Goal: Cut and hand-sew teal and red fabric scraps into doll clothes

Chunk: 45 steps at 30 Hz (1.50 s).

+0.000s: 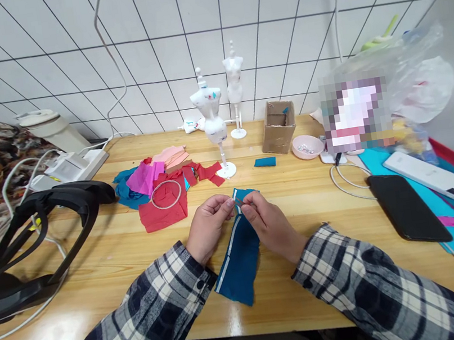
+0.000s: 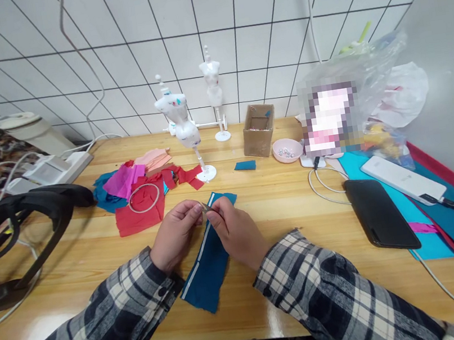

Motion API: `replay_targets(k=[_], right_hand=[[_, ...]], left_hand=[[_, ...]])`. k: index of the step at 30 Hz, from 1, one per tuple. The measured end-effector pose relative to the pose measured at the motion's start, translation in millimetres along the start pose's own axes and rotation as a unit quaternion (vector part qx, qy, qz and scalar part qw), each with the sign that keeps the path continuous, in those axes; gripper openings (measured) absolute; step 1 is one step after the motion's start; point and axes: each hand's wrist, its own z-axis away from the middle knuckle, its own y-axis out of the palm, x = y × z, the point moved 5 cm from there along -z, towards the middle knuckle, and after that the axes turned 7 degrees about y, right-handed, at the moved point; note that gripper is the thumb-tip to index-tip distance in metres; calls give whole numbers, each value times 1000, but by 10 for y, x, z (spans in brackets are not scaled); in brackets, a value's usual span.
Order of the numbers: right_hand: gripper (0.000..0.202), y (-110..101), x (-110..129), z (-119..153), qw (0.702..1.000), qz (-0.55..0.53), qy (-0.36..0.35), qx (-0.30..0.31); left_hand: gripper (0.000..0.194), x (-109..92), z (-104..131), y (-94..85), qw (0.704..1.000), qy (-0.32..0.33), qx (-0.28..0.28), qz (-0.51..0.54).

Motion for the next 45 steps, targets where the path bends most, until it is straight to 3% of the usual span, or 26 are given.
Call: replay_targets(k=[10, 19, 45], right_hand=[[24, -14, 31, -4, 1000, 21, -2, 8], [26, -55, 39, -3, 999, 46, -9, 24], [26, -81, 64, 1, 996, 74, -23, 40]], left_hand=[[27, -33, 5, 15, 999, 5, 12, -38], [26, -143, -16, -30, 992, 51, 27, -116], [22, -166, -17, -57, 984, 76, 28, -161]])
